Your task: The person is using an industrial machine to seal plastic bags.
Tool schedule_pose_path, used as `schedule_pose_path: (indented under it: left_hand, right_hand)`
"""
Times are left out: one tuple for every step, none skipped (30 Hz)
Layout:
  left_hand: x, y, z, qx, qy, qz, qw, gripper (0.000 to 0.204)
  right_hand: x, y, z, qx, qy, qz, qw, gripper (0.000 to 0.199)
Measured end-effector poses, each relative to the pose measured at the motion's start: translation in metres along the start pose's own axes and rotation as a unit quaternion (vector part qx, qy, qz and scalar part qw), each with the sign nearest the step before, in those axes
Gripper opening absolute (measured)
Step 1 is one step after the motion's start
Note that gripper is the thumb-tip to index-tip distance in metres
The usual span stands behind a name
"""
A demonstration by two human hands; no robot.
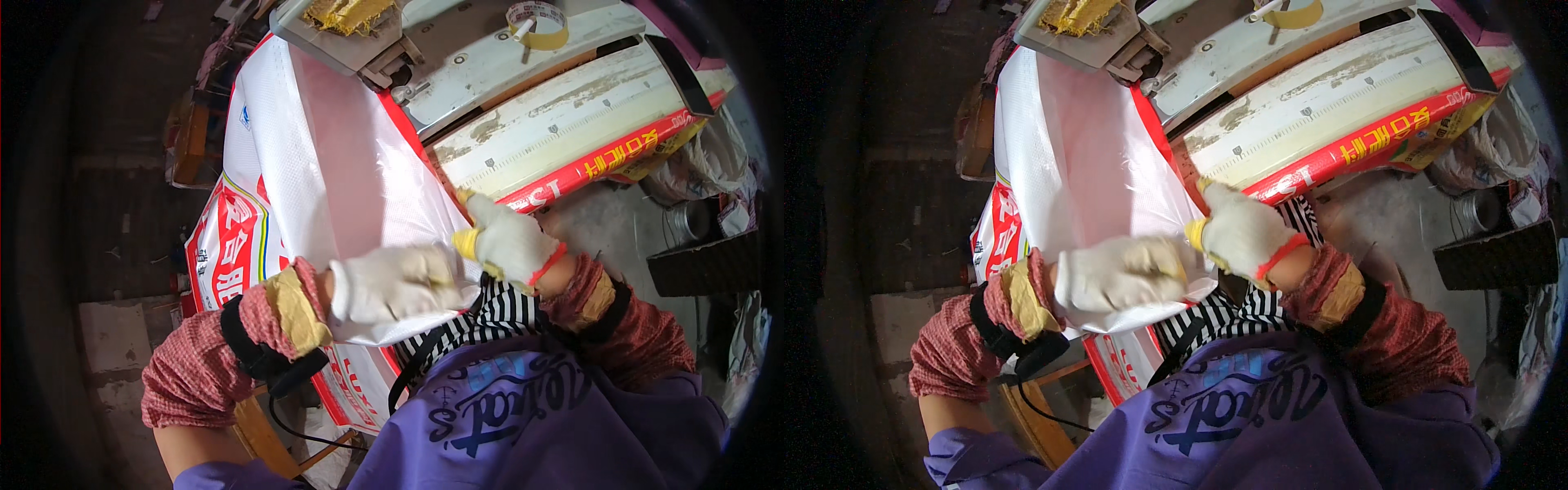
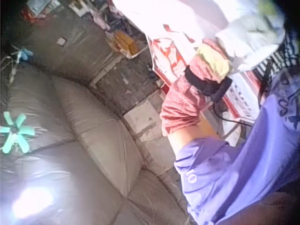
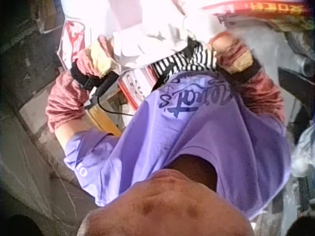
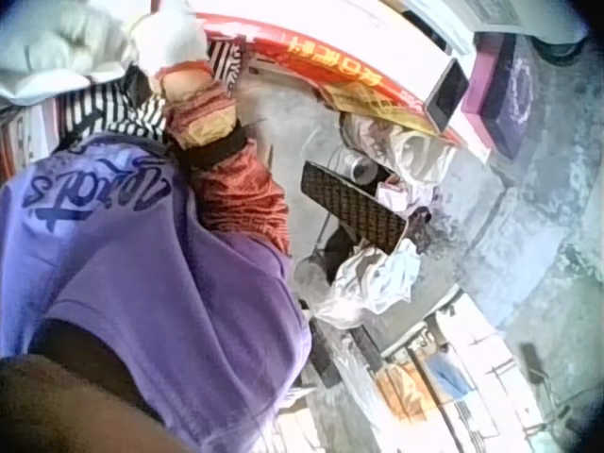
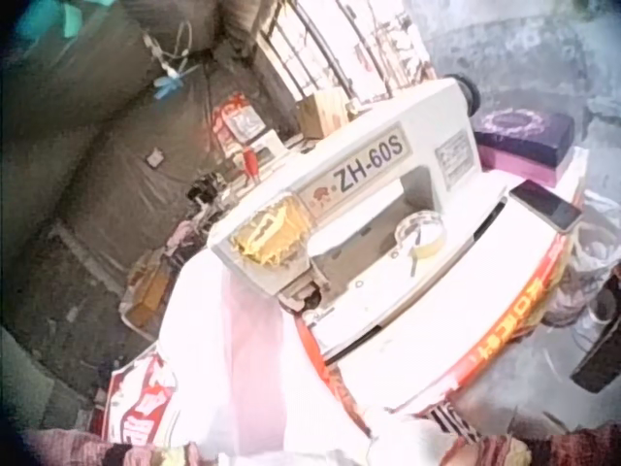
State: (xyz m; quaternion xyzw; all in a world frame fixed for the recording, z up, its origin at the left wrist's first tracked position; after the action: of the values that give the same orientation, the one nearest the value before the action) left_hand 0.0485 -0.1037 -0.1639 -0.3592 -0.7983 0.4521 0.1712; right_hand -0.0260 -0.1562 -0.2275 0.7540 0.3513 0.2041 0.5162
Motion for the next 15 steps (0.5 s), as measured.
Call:
schedule_pose_path:
  left_hand:
    - [0.005,-0.003,0.001,-0.110,0.012,0.170,0.979,0.029]
    - [0.008,-0.003,0.003,-0.109,0.011,0.171,0.979,0.029]
    - [0.010,-0.002,0.004,-0.101,0.009,0.157,0.982,0.028]
    - [0.013,-0.002,0.004,-0.095,0.004,0.142,0.985,0.027]
    - [0.018,-0.001,0.008,-0.098,0.004,0.178,0.979,0.023]
    - [0.022,-0.002,0.011,-0.095,0.005,0.179,0.979,0.023]
    - [0.026,-0.011,0.013,-0.062,0.013,0.249,0.967,0.024]
    - [0.031,-0.022,0.015,-0.027,0.021,0.317,0.948,0.025]
    - [0.036,-0.026,0.016,-0.055,0.046,0.399,0.914,0.029]
    - [0.042,-0.028,0.017,-0.013,0.047,0.453,0.890,0.034]
    - [0.044,-0.028,0.014,-0.005,0.052,0.490,0.870,0.034]
    - [0.046,-0.030,0.012,0.004,0.056,0.527,0.848,0.034]
    - [0.047,-0.044,0.010,-0.059,0.113,0.561,0.818,0.033]
    - [0.046,-0.059,0.004,-0.128,0.166,0.591,0.779,0.032]
    - [0.033,-0.064,-0.002,-0.114,0.133,0.607,0.775,0.029]
  right_hand:
    - [0.000,-0.008,0.004,0.047,0.014,0.104,0.993,0.045]
    - [0.001,-0.010,0.010,0.045,0.013,0.103,0.994,0.045]
    - [-0.003,-0.007,0.022,-0.015,-0.042,0.059,0.997,0.049]
    - [-0.005,0.003,0.028,-0.077,-0.093,0.013,0.993,0.053]
    - [-0.006,0.016,0.030,-0.100,-0.118,-0.048,0.987,0.053]
    - [-0.004,0.028,0.030,-0.100,-0.120,-0.049,0.986,0.053]
    - [-0.003,0.044,0.026,-0.084,-0.133,-0.133,0.979,0.055]
    - [-0.004,0.052,0.024,-0.067,-0.145,-0.216,0.963,0.061]
    - [-0.001,0.044,0.035,-0.067,-0.141,-0.212,0.965,0.056]
    - [0.004,0.040,0.039,-0.069,-0.141,-0.213,0.964,0.056]
    - [0.007,0.037,0.039,-0.076,-0.166,-0.241,0.953,0.046]
    - [0.010,0.035,0.037,-0.083,-0.192,-0.269,0.940,0.036]
    - [0.013,0.032,0.031,-0.098,-0.220,-0.302,0.922,0.040]
    - [0.018,0.038,0.017,-0.103,-0.220,-0.305,0.921,0.040]
    - [0.020,0.037,0.005,-0.068,-0.202,-0.342,0.915,0.042]
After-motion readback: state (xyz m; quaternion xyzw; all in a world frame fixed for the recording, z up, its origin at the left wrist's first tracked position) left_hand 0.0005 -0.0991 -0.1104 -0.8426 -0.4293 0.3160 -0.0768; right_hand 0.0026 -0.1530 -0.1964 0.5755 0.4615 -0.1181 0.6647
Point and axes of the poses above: each hand's wrist, its own z-axis towards the middle knuckle, its own x-axis out of the palm, y = z × x, the point moved 7 cm from there along z, towards the middle knuckle, and after that the axes turned 4 degrees about z, right-handed, at the moved point
